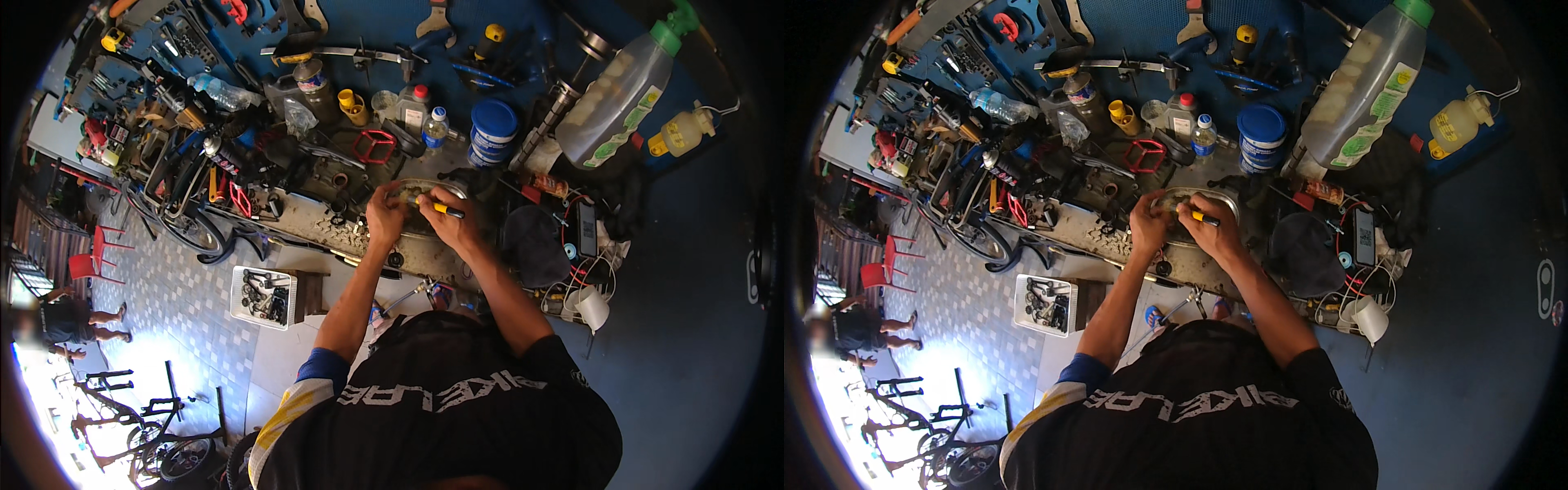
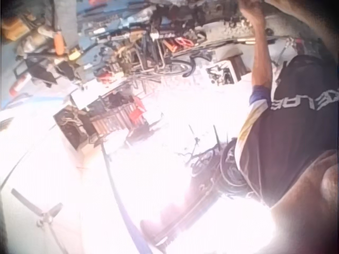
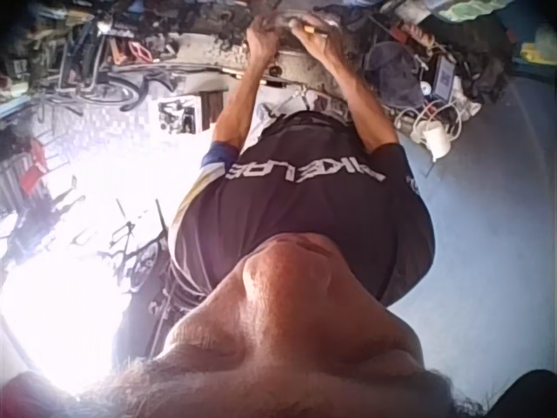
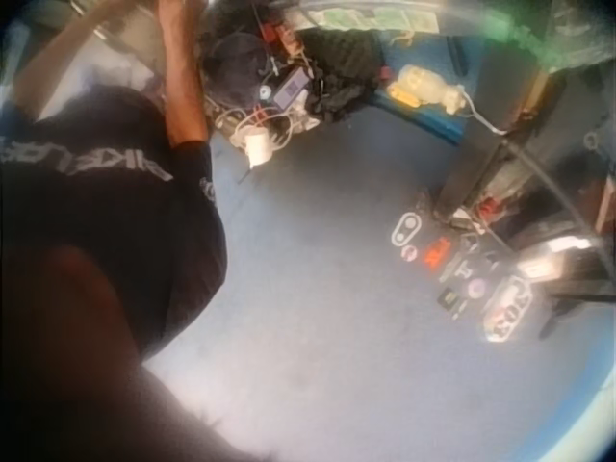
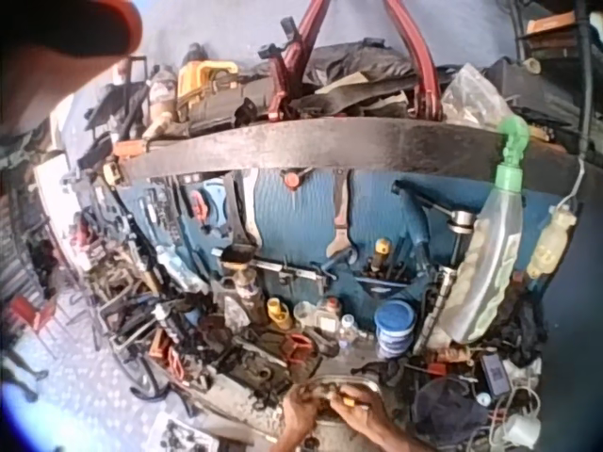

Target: The person scrubs small bicycle parts in a metal tray using a brush and liquid, then places the cleaned parts into a white plastic bin. The person also handles a black cylindrical tool and wipes it with a cloth.

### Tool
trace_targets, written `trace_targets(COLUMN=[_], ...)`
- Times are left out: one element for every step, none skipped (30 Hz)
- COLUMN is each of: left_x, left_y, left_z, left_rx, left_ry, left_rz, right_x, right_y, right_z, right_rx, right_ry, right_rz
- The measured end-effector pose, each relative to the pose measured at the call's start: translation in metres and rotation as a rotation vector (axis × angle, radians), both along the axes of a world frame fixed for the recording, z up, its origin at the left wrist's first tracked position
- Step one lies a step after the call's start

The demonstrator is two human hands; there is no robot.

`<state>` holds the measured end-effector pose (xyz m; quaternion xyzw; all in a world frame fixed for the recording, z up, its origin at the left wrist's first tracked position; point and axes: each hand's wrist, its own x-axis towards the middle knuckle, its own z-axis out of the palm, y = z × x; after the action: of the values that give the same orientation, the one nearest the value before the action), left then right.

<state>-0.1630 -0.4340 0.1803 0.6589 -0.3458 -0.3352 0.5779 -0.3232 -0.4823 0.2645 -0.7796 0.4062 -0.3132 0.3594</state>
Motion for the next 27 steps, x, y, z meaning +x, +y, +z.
trace_targets(left_x=[0.001,0.002,0.002,0.003,0.006,0.008,0.009,0.006,0.005,0.004,0.006,0.007,0.009,0.007,0.007,0.005,0.007,0.008,0.009,0.008,0.007,0.006,0.004,0.002,0.001,0.000,-0.002], left_y=[0.000,0.001,0.001,0.002,0.001,0.001,0.002,0.000,0.000,0.000,0.002,0.003,0.005,0.004,0.003,0.002,0.003,0.004,0.004,0.004,0.004,0.003,0.003,0.002,0.001,0.001,0.000], left_z=[0.003,0.004,0.006,0.007,0.006,0.004,0.001,0.002,0.001,0.001,-0.003,-0.007,-0.010,-0.007,-0.003,0.001,0.000,-0.002,-0.003,-0.004,-0.005,-0.006,-0.007,-0.007,-0.008,-0.009,-0.011], left_rx=[-0.013,-0.003,0.008,0.018,0.029,0.043,0.058,0.055,0.053,0.052,0.002,-0.048,-0.099,-0.061,-0.024,0.014,0.045,0.076,0.107,0.094,0.082,0.070,0.056,0.042,0.028,0.015,0.002], left_ry=[0.001,0.008,0.016,0.024,-0.020,-0.061,-0.102,-0.057,-0.015,0.028,0.093,0.158,0.222,0.256,0.289,0.322,0.323,0.324,0.325,0.363,0.402,0.440,0.420,0.400,0.380,0.362,0.345], left_rz=[-0.011,-0.005,0.000,0.005,-0.010,-0.025,-0.041,-0.050,-0.045,-0.039,-0.051,-0.062,-0.073,-0.098,-0.123,-0.149,-0.154,-0.160,-0.166,-0.161,-0.155,-0.149,-0.151,-0.153,-0.155,-0.131,-0.105], right_x=[-0.003,-0.005,-0.007,-0.010,-0.005,0.002,0.006,0.003,-0.001,-0.008,-0.014,-0.020,-0.022,-0.027,-0.033,-0.041,-0.045,-0.048,-0.051,-0.055,-0.059,-0.060,-0.059,-0.059,-0.058,-0.050,-0.040], right_y=[-0.002,-0.005,-0.008,-0.010,-0.006,0.001,0.005,-0.002,-0.007,-0.013,-0.015,-0.017,-0.017,-0.018,-0.018,-0.018,-0.018,-0.017,-0.016,-0.014,-0.014,-0.015,-0.019,-0.022,-0.025,-0.026,-0.024], right_z=[-0.008,-0.010,-0.013,-0.015,-0.009,-0.001,0.002,-0.013,-0.019,-0.023,-0.025,-0.027,-0.030,-0.037,-0.044,-0.050,-0.053,-0.056,-0.059,-0.061,-0.063,-0.066,-0.067,-0.068,-0.069,-0.066,-0.059], right_rx=[0.017,0.032,0.048,0.072,0.066,0.062,0.059,0.053,0.043,0.033,0.028,0.048,0.041,0.032,0.024,-0.054,-0.133,-0.211,-0.228,-0.244,-0.260,-0.201,-0.143,-0.085,0.035,0.154,0.273], right_ry=[0.010,0.013,0.016,-0.021,-0.062,-0.101,-0.139,-0.118,-0.066,-0.014,0.038,0.040,0.020,0.004,-0.011,0.038,0.080,0.123,0.135,0.153,0.170,0.193,0.214,0.235,0.160,0.082,0.005], right_rz=[-0.030,-0.055,-0.081,-0.072,-0.046,-0.021,0.004,-0.034,-0.048,-0.061,-0.071,-0.046,-0.030,-0.027,-0.023,0.015,0.062,0.109,0.116,0.118,0.121,0.063,0.003,-0.056,-0.085,-0.108,-0.129])
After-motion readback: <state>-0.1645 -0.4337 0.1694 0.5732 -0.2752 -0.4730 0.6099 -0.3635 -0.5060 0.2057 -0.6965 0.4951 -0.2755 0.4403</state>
